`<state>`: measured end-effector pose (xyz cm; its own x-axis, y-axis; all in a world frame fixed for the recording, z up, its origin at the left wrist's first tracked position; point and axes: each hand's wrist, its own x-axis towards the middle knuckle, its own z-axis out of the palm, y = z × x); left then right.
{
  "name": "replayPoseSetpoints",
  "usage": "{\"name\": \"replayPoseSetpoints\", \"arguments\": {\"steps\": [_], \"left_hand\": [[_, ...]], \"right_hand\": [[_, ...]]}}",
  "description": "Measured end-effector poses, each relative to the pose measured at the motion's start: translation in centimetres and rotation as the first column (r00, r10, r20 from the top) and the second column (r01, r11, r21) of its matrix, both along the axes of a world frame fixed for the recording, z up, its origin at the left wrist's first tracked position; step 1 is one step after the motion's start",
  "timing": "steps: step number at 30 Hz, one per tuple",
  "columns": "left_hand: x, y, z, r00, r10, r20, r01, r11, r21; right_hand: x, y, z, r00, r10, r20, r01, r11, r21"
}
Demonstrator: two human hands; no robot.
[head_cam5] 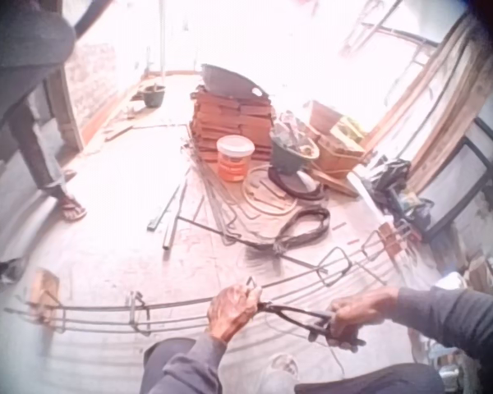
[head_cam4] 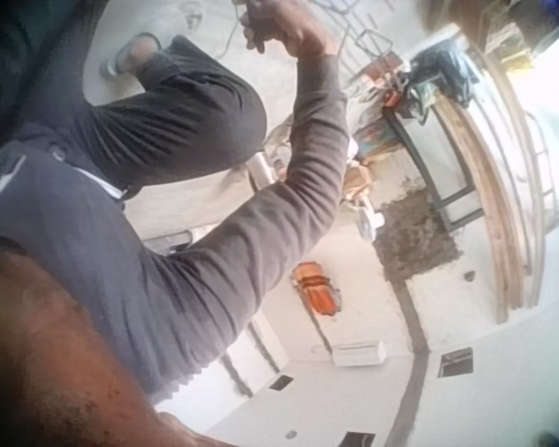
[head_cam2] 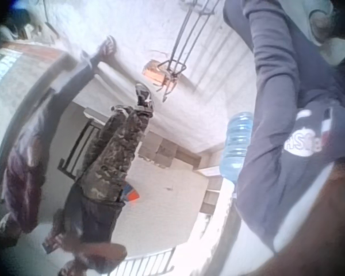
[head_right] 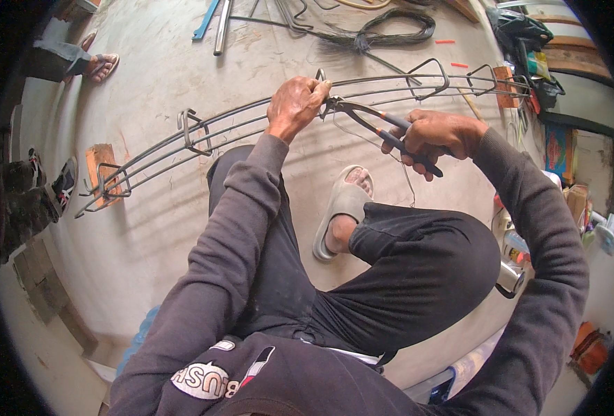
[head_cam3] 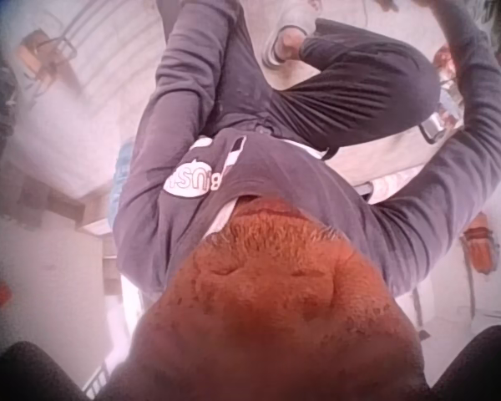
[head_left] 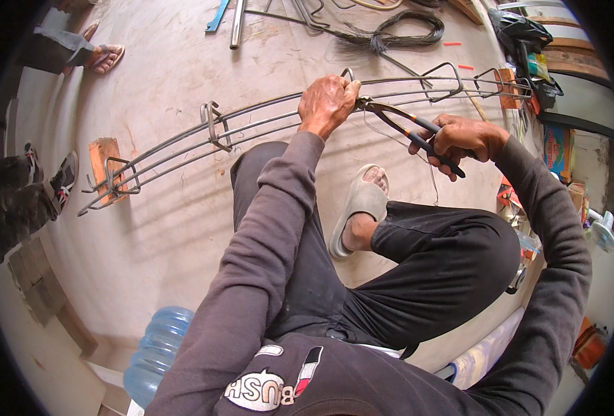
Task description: The person sits on the floor and uses pliers to twist wire ties around a metal frame structure. They repeatedly wrap and tighten the wire at various points along the frame to secure its components.
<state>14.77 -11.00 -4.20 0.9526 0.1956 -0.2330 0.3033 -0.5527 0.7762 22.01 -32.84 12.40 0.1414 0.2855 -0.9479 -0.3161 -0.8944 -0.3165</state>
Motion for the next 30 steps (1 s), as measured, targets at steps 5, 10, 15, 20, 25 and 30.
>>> {"name": "replayPoseSetpoints", "arguments": {"steps": [5,10,15,20,25,30], "left_hand": [[-2.0,-1.6,3.0,0.693,0.056,0.719,-0.104,0.994,0.022],[-4.4,-5.3,5.5,0.604,-0.508,0.614,0.440,0.855,0.274],[-3.6,-7.4,4.3,0.609,-0.498,0.617,0.224,0.855,0.469],[-1.8,-9.1,3.3,0.642,-0.338,0.688,0.054,0.915,0.400],[-0.8,-9.4,4.0,0.739,-0.303,0.602,0.151,0.945,0.290],[0.0,-8.6,4.7,0.762,-0.172,0.624,0.127,0.985,0.115]], "right_hand": [[0.4,-0.2,0.3,0.997,-0.010,-0.079,0.011,1.000,0.014],[0.8,-0.4,-0.7,0.990,-0.001,-0.141,0.006,0.999,0.039],[1.2,-0.7,-0.6,0.983,-0.040,-0.179,0.039,0.999,-0.010],[1.0,0.9,1.5,0.997,-0.005,-0.077,0.000,0.998,-0.060],[0.0,1.1,2.7,0.478,0.610,0.632,-0.611,0.748,-0.260],[-5.3,2.1,4.0,-0.422,0.613,0.668,-0.543,0.419,-0.728]]}}
